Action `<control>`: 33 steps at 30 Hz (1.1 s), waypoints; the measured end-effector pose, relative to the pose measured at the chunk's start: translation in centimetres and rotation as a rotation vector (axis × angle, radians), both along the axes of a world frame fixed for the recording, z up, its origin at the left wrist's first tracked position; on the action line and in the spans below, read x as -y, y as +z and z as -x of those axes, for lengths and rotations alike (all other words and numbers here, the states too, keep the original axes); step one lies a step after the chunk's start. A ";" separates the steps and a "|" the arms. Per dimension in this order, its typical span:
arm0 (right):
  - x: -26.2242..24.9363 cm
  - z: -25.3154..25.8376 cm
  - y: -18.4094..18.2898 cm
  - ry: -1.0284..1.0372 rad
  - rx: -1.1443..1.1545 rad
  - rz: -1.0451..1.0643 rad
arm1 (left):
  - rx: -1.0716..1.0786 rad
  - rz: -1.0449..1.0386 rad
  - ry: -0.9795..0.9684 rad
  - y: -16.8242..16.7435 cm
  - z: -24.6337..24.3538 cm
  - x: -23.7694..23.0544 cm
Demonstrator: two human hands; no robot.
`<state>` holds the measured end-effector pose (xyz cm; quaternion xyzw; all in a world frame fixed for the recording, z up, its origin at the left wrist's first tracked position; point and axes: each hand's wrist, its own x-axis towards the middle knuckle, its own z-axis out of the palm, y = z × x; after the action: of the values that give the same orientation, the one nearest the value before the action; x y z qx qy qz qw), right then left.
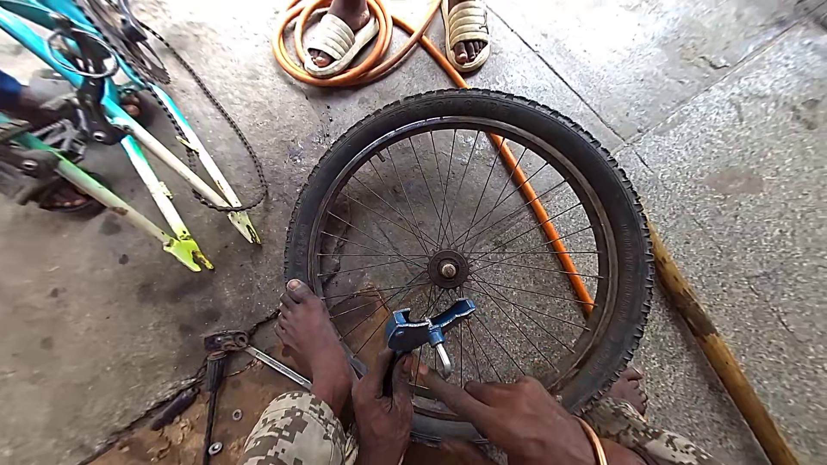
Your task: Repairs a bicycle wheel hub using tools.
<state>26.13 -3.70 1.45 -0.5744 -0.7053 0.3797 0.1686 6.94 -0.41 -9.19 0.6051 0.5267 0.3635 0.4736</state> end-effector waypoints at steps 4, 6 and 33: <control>0.6 -1.1 -1.8 -0.209 0.112 -0.065 | -0.001 0.013 -0.019 -0.2 0.3 -0.2; -0.1 -0.8 0.0 -0.188 -0.046 -0.085 | -0.004 0.011 -0.011 -0.2 0.4 -0.1; -0.1 0.1 0.6 -0.117 0.025 -0.090 | -0.034 0.003 -0.017 -0.1 0.8 -0.3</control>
<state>26.03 -3.62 2.02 -0.6113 -0.6888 0.3299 0.2076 6.17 -0.13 -9.30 0.6148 0.5301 0.3485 0.4686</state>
